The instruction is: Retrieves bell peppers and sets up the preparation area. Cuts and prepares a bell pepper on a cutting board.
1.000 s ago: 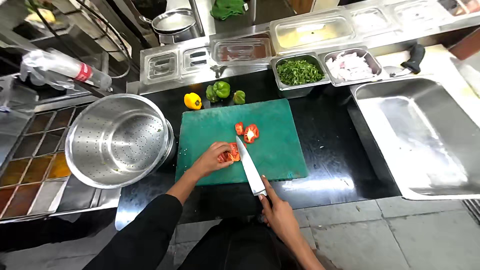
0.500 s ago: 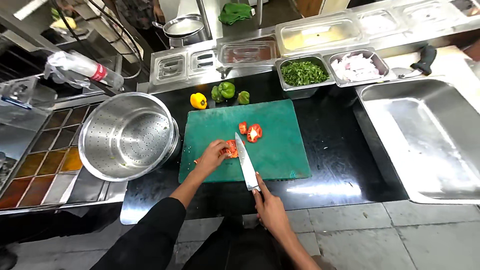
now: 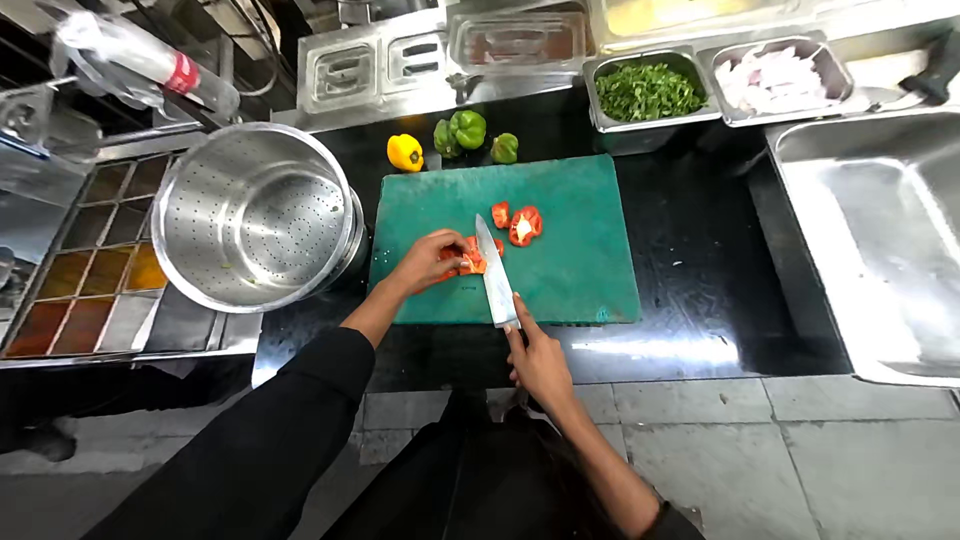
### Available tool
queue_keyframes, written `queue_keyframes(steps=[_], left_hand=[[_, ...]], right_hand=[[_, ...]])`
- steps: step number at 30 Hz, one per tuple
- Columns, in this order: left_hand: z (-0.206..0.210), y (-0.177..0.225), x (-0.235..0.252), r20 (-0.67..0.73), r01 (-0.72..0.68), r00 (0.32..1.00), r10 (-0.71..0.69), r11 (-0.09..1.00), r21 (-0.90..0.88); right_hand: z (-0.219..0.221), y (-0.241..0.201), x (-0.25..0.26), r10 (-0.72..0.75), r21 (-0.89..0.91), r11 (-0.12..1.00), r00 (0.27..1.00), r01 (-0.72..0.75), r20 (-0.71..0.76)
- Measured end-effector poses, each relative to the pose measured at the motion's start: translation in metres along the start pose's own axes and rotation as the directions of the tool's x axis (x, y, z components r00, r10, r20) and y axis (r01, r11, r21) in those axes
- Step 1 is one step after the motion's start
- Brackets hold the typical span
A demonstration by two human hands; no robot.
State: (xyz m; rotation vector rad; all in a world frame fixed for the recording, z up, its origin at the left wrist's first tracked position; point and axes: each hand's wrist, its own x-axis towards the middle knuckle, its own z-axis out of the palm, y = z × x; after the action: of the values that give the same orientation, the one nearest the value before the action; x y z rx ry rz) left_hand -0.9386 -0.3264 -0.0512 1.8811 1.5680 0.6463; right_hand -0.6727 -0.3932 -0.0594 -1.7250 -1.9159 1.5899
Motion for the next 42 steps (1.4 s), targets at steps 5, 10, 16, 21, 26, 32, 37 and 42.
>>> queue_keyframes(steps=[5,10,16,21,26,32,37,42], left_hand=[[0.006,-0.008,-0.005,-0.059,-0.046,0.997,0.043,0.998,-0.041],[0.01,-0.015,-0.007,-0.085,-0.069,0.994,0.063,0.996,-0.064],[0.012,-0.02,-0.007,-0.118,-0.085,0.99,0.076,0.994,-0.074],[0.012,-0.023,-0.009,-0.13,-0.1,0.987,0.091,0.993,-0.069],[0.012,-0.022,-0.008,-0.136,-0.096,0.987,0.085,0.993,-0.073],[0.014,-0.023,-0.009,-0.162,-0.113,0.982,0.099,0.99,-0.08],[0.018,-0.023,-0.009,-0.211,-0.122,0.972,0.104,0.99,-0.07],[0.017,-0.021,-0.01,-0.207,-0.12,0.973,0.106,0.991,-0.058]], right_hand=[[-0.002,-0.005,0.008,-0.025,0.078,0.997,1.0,0.024,0.005],[-0.003,-0.001,0.002,0.011,0.139,0.99,0.998,-0.018,0.056],[-0.005,-0.006,0.008,-0.009,0.162,0.987,0.997,-0.003,0.073],[-0.002,0.001,0.0,0.0,0.181,0.983,0.995,-0.017,0.096],[-0.001,0.004,0.005,-0.008,0.261,0.965,0.991,-0.026,0.131],[0.001,0.008,0.009,-0.046,0.337,0.942,0.988,-0.005,0.145],[-0.001,0.014,0.005,-0.036,0.288,0.957,0.984,-0.017,0.177],[-0.001,0.008,0.011,-0.038,0.261,0.965,0.985,-0.007,0.167]])
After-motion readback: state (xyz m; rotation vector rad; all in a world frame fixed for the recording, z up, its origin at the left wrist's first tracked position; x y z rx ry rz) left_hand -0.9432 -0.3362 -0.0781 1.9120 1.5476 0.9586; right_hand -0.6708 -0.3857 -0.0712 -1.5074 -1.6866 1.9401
